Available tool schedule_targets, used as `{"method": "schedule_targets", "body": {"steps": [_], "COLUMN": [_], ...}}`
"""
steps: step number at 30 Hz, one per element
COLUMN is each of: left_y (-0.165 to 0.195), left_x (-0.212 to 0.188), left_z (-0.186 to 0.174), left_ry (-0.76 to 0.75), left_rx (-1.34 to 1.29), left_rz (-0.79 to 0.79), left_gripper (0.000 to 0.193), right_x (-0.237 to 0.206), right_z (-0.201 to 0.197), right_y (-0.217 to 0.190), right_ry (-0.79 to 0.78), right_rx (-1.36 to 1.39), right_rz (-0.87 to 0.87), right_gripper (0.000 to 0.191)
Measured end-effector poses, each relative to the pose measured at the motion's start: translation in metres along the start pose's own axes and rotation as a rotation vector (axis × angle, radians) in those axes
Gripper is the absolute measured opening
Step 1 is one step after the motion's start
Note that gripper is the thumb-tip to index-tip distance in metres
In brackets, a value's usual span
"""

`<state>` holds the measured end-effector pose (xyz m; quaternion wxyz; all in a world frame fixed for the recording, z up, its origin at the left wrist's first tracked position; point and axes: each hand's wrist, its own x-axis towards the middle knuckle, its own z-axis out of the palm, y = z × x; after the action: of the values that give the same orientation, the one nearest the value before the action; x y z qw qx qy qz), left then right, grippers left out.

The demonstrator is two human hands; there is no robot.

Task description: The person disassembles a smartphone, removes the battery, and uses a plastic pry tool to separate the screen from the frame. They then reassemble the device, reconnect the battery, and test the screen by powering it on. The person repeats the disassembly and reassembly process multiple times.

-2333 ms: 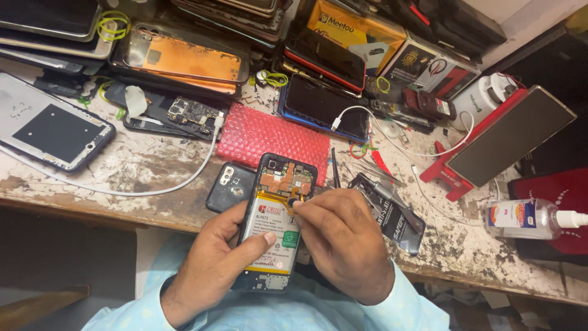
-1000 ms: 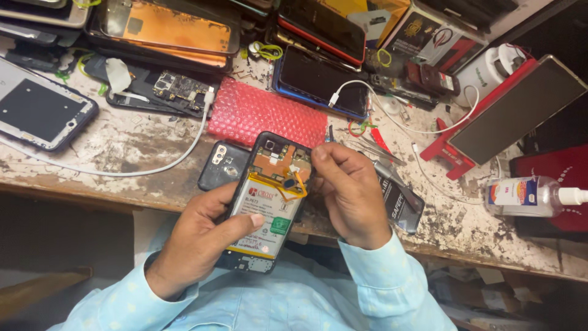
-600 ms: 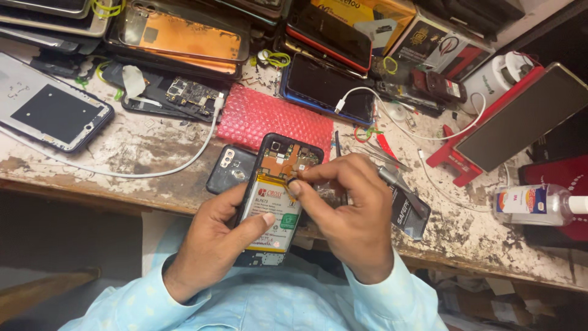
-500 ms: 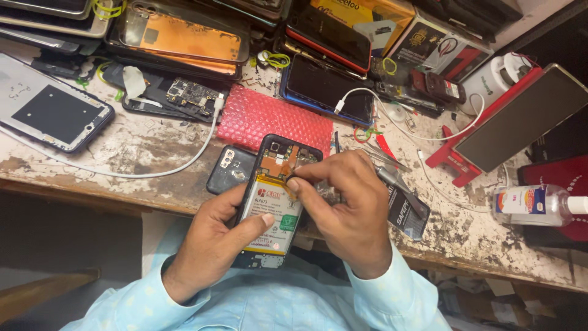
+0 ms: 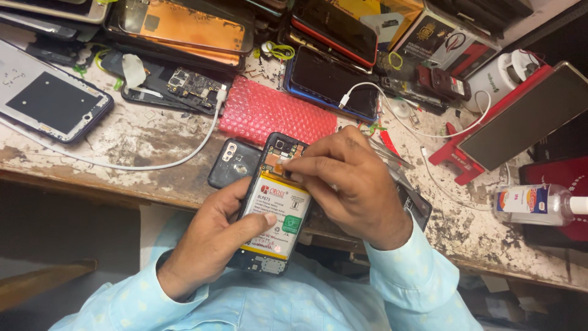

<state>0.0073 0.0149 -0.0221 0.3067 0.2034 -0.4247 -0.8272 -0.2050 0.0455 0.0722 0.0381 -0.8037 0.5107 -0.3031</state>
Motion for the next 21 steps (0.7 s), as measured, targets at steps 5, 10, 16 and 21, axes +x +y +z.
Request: {"method": "schedule_targets", "body": {"steps": [5, 10, 16, 21], "left_y": [0.001, 0.001, 0.012, 0.038], "left_x": [-0.001, -0.002, 0.003, -0.004], "left_z": [0.004, 0.001, -0.012, -0.030], "left_ry": [0.031, 0.071, 0.176, 0.262], "left_rx": [-0.027, 0.015, -0.112, -0.102], "left_rz": [-0.004, 0.009, 0.094, 0.204], "left_gripper": [0.040, 0.039, 0.039, 0.037], "right_x": [-0.001, -0.003, -0.028, -0.052], "right_z": [0.001, 0.000, -0.004, -0.002], "right_y": [-0.001, -0.005, -0.010, -0.008], "right_ry": [0.026, 0.113, 0.343, 0.346], "right_rx": [0.021, 0.006, 0.097, 0.048], "right_rz": [0.043, 0.118, 0.413, 0.513], "right_gripper": [0.026, 0.021, 0.018, 0.020]}}
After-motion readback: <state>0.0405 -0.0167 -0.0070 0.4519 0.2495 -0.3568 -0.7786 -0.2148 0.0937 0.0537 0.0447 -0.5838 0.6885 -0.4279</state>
